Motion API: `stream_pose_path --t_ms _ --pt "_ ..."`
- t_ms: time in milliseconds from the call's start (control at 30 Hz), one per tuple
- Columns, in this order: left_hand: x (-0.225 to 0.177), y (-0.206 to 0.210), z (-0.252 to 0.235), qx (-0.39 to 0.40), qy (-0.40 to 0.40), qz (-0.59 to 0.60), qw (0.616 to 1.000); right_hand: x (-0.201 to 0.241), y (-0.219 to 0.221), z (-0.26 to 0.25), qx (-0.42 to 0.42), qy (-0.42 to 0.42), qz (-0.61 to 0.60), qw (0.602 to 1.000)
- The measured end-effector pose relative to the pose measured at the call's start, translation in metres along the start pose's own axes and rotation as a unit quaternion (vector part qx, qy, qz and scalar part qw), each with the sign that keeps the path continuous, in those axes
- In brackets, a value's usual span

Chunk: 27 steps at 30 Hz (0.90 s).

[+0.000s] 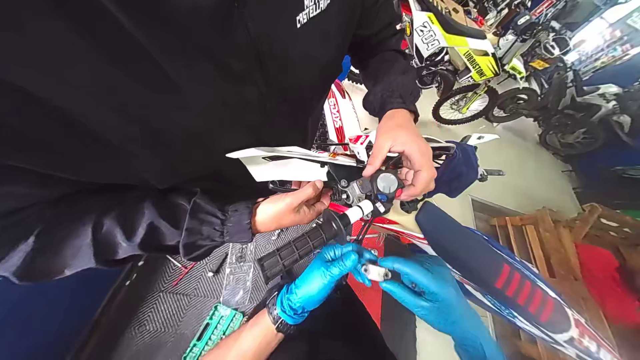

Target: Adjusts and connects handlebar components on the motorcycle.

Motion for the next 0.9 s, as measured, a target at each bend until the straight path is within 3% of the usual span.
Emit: stream_pose_path --t_ms 67,133,300,367,700,900 --pt "-0.001 0.007 0.001 0.004 -0.03 -0.025 0.999 -0.002 -0.003 0.0 0.073 -0.045 0.044 0.995" --pt "-0.004 0.01 0.0 -0.016 -0.037 -0.04 0.998 -0.002 -0.005 -0.004 0.083 -0.055 0.072 0.992" --pt "-0.004 0.011 -0.007 -0.156 0.028 0.013 0.987 -0.006 0.009 0.005 -0.099 0.028 0.101 0.99" --pt "0.003 0.014 -0.007 -0.196 0.039 0.031 0.979 -0.009 0.018 0.016 -0.126 0.041 0.111 0.985" --pt "0.011 0.029 -0.006 -0.215 0.048 -0.013 0.975 -0.009 0.009 0.013 -0.037 -0.024 0.23 0.972" --pt "0.01 0.033 -0.009 -0.206 0.049 0.001 0.977 -0.013 -0.002 -0.001 -0.008 -0.039 0.212 0.976"
Point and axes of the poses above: each hand's wrist, its own z-axis away from the middle knuckle, its own y-axis out of the palm, x = y × z, the point moved 5 cm from there along -z, towards the middle knuckle, and after that the axes turned 11 degrees about -x, right-handed, at the moved point
